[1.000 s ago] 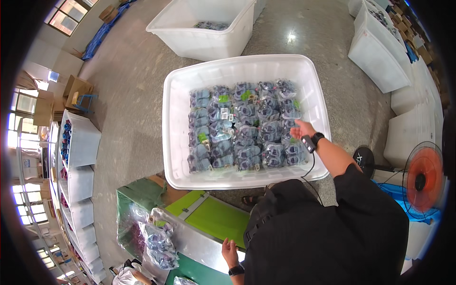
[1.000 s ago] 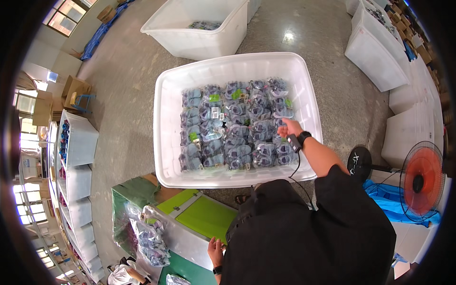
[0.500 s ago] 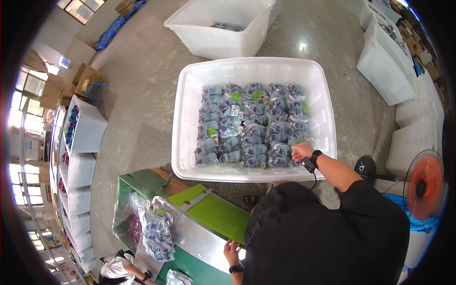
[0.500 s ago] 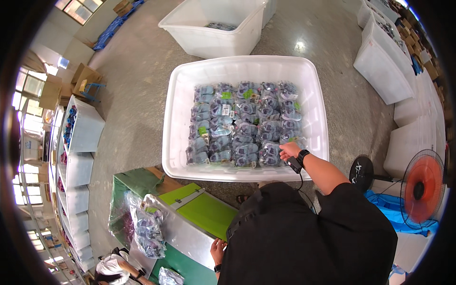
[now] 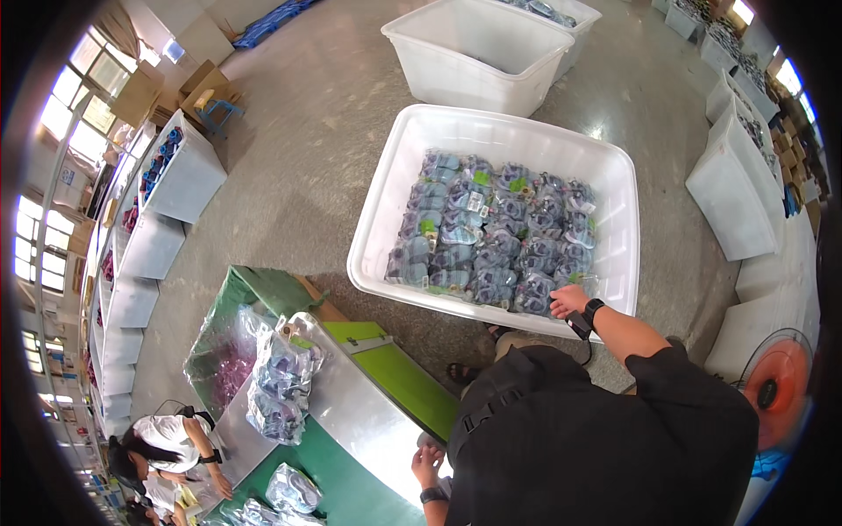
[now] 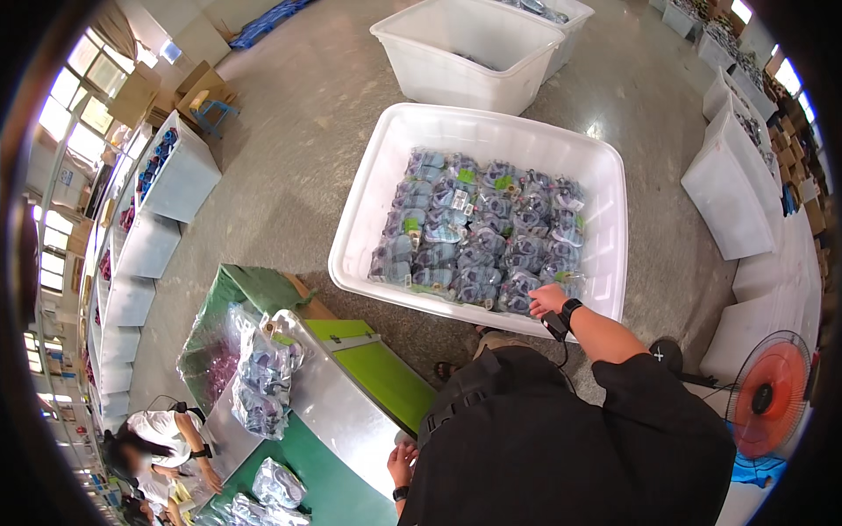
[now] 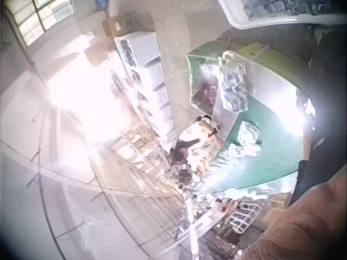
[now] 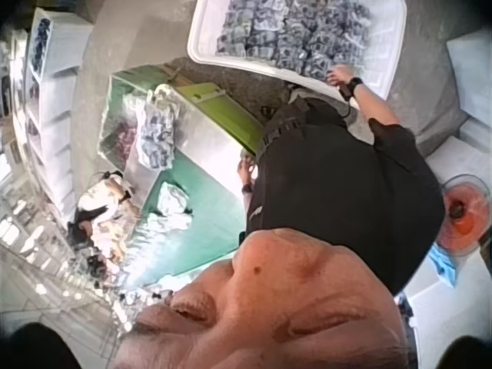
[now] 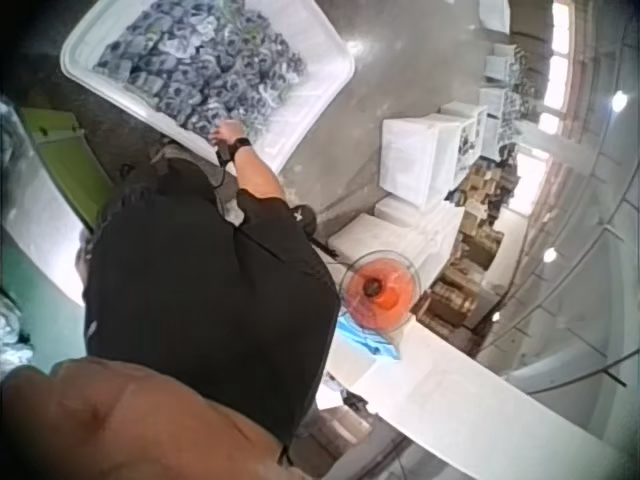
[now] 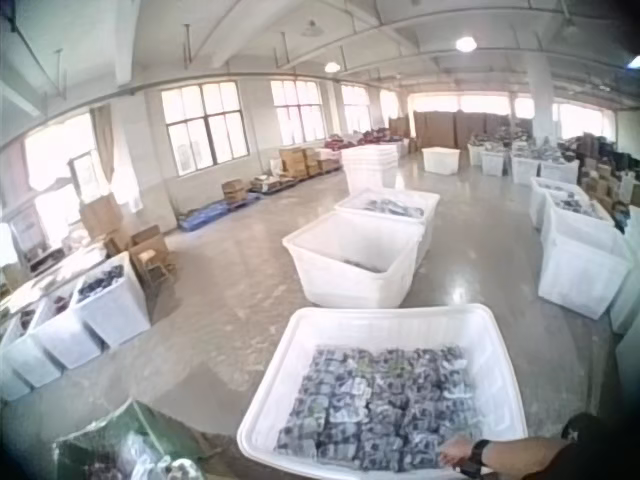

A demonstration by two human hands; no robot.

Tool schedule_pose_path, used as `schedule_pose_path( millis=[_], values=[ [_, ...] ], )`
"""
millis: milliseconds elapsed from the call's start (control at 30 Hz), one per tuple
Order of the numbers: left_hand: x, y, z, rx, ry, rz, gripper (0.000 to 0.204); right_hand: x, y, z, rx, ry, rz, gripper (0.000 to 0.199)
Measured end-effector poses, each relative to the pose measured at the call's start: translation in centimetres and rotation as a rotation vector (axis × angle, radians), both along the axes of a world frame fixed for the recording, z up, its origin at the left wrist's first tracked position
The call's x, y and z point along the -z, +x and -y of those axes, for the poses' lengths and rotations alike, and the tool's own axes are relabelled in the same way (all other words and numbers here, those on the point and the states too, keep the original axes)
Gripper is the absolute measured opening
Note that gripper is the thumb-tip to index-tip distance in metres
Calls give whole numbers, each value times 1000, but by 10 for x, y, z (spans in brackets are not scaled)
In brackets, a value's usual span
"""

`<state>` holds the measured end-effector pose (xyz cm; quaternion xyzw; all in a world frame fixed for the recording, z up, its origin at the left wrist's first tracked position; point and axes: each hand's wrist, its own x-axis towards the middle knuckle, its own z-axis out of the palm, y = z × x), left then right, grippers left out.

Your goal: The person repeatedly picks packaged footwear from a green conveyor belt and places them into a white bin. The action is continuous and repetitive throughout the clip, with other workers visible in the background performing similar tasks.

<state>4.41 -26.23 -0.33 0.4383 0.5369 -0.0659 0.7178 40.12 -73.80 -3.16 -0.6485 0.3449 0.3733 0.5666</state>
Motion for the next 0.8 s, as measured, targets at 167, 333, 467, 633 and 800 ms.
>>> schedule_pose_path(
  millis=[167, 333, 467, 633, 800],
  values=[
    [17, -26, -24, -44, -82, 10, 20, -16, -13, -37, -57, 14, 27, 40],
    [29, -36, -46, -68, -47, -1, 28, -14, -32, -44, -70, 6, 85, 42],
    [28, -43, -71, -87, 2, 26, 29, -23, -34, -48, -80, -49, 62, 39],
    [36, -75, -119, -88, 111, 84, 37, -22, -32, -51, -187, -69, 109, 38],
    [15, -92, -171, -103, 386, 31, 30, -21, -46, -59, -405, -80, 238, 36]
  ],
)
